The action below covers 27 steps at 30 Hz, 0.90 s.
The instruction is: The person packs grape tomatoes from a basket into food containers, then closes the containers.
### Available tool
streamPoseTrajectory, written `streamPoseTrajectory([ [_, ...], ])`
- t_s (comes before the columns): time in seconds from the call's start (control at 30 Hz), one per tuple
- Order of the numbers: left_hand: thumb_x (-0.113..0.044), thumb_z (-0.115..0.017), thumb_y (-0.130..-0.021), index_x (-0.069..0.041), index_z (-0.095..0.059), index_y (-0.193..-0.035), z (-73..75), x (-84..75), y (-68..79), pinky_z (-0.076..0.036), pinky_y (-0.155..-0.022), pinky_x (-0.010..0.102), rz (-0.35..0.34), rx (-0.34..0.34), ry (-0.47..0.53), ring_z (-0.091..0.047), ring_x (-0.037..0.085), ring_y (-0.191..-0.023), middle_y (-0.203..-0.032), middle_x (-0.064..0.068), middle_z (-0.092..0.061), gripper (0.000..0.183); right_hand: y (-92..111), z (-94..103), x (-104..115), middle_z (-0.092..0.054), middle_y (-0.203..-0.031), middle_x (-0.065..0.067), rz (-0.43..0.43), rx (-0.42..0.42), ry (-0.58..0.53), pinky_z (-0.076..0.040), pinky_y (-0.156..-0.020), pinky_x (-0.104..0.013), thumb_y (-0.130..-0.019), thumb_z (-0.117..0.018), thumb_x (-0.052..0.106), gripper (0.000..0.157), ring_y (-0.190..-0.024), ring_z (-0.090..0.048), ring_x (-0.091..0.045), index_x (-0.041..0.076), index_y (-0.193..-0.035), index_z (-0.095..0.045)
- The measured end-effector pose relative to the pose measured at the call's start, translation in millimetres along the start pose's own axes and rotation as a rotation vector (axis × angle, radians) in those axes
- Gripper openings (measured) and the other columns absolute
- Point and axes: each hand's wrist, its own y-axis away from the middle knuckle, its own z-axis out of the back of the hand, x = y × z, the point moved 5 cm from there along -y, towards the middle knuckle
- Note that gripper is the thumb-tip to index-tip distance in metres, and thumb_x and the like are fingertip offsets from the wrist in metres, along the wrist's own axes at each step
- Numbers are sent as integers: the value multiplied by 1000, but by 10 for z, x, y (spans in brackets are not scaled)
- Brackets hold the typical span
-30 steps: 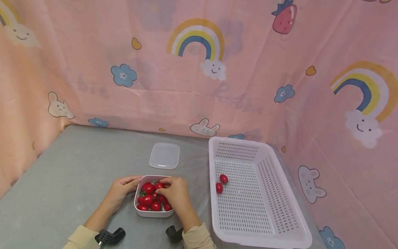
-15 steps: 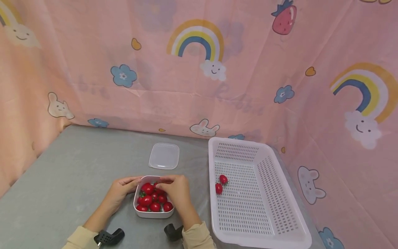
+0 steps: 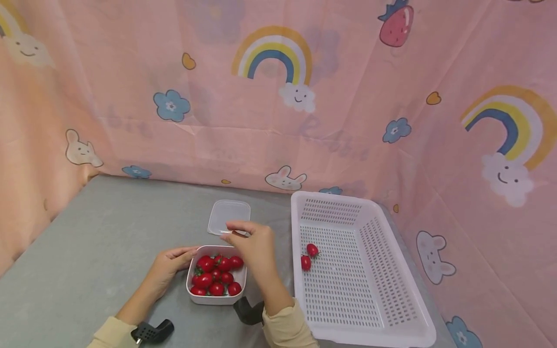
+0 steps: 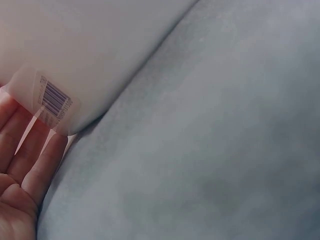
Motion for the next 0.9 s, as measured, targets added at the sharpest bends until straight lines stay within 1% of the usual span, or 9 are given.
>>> streamPoseTrajectory([
  [0.2, -14, -69, -93, 11, -67, -116, -4, -11, 11, -55, -80, 20, -9, 17, 12, -70, 1, -86, -102, 0, -77, 34, -48, 241, 171, -77, -107, -6, -15, -15, 19, -57, -89, -37, -81, -81, 14, 22, -106, -71, -20, 10, -102, -80],
  [0.33, -14, -68, -93, 11, -67, -117, -2, -16, 13, -55, -80, 19, -9, 19, 9, -70, 1, -86, -100, -2, -77, 34, -95, 419, 195, -77, -108, -4, -34, -39, 39, -55, -93, -38, -80, -83, 16, 24, -110, -68, -16, 12, -104, -80],
  [0.47, -13, -68, -93, 12, -67, -117, -5, -17, 10, -55, -81, 20, -5, 22, 18, -70, 1, -86, -97, -6, -77, 35, -130, 604, 187, -76, -113, -5, -67, -55, 63, -51, -101, -42, -82, -82, 19, 28, -119, -62, -16, 13, -109, -78],
  [0.5, -13, -68, -93, 12, -67, -117, -5, -16, 8, -55, -81, 20, -5, 22, 19, -70, 1, -86, -97, -6, -77, 34, -138, 652, 180, -75, -116, -5, -75, -55, 71, -49, -103, -43, -82, -81, 21, 29, -122, -60, -15, 13, -111, -77],
  [0.53, -13, -68, -94, 12, -67, -117, -4, -16, 9, -55, -81, 20, -6, 22, 18, -70, 1, -86, -97, -6, -77, 34, -146, 701, 169, -74, -117, -5, -84, -58, 80, -53, -94, -41, -83, -81, 23, 31, -117, -61, -18, 14, -112, -77],
  [0.7, -14, -68, -93, 11, -68, -116, 1, -8, 9, -55, -80, 20, -18, 12, -2, -70, 2, -86, -101, 0, -77, 33, -206, 927, 65, -70, -127, -4, -109, -56, 106, -52, -97, -40, -84, -80, 34, 38, -118, -59, -18, 14, -117, -75],
  [0.73, -14, -68, -93, 11, -68, -116, 0, -5, 9, -56, -80, 21, -18, 11, -4, -70, 2, -87, -101, 1, -77, 33, -219, 969, 37, -70, -127, -4, -107, -58, 103, -53, -97, -39, -84, -80, 35, 40, -116, -60, -19, 14, -117, -75],
  [0.77, -14, -68, -93, 10, -68, -115, -2, -1, 7, -56, -80, 21, -18, 10, -2, -70, 3, -87, -102, 1, -77, 33, -233, 1008, 9, -70, -127, -5, -104, -58, 104, -48, -105, -41, -84, -80, 34, 41, -123, -58, -16, 13, -118, -74],
  [0.9, -15, -69, -93, 9, -70, -114, -5, 14, -5, -57, -79, 22, -8, -2, 10, -71, 4, -88, -102, 3, -77, 32, -264, 1155, -107, -73, -120, -2, -102, -60, 135, -51, -102, -35, -85, -79, 32, 41, -122, -59, -14, 12, -120, -73],
])
